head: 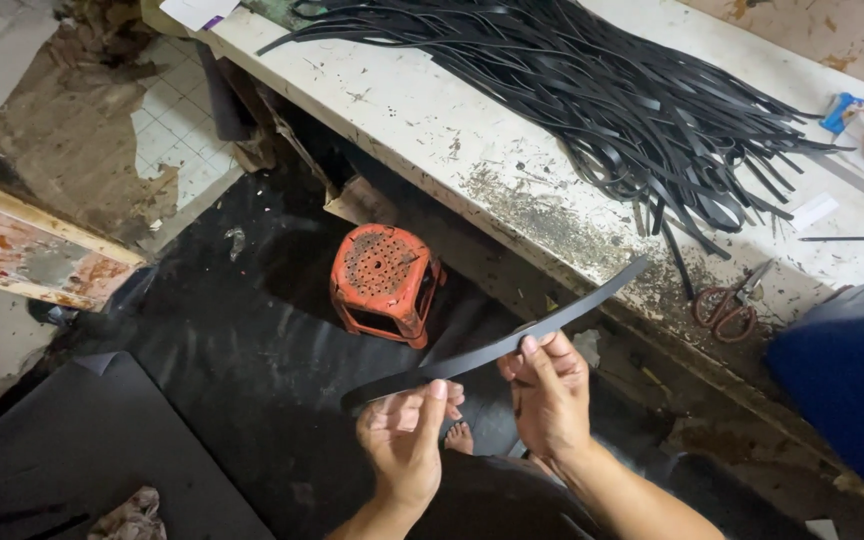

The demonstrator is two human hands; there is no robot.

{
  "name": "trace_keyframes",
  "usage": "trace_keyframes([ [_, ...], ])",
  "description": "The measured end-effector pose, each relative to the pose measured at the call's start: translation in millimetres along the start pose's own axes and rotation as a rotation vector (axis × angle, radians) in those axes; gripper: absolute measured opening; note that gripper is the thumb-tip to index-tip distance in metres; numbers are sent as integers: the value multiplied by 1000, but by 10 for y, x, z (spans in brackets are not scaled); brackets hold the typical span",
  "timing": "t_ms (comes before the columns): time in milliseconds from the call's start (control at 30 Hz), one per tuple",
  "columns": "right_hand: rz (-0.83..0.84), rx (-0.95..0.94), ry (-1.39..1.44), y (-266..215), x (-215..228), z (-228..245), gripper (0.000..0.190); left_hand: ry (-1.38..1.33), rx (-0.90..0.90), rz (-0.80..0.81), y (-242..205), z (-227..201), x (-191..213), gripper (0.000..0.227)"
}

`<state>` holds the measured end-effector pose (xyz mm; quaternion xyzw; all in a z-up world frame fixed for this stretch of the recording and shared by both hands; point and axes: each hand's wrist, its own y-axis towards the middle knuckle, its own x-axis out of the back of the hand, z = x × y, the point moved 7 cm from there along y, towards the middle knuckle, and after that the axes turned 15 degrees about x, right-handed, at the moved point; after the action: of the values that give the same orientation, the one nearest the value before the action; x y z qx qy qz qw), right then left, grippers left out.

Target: The person repeatedly picks up black straps, applies a dark coating using a brush on a small roller, and hangs each coated strap on a wall-mounted drying rack using colorful clothespins. The process is repeated for multiple straps throughout the clip.

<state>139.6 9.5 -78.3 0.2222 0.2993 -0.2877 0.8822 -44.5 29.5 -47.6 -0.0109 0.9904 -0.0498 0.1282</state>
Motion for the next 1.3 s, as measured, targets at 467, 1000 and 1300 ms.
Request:
trace_keyframes([
  [467,-97,160,-26,291,329,210,12,77,-150,-19,5,-81,175,25],
  [1000,-162,242,-63,493,446,311,8,89,-111,-237,24,-238,396,29],
  [1300,-127,334,-165,510,227,287,15,78,-143,-326,44,-224,605,19],
])
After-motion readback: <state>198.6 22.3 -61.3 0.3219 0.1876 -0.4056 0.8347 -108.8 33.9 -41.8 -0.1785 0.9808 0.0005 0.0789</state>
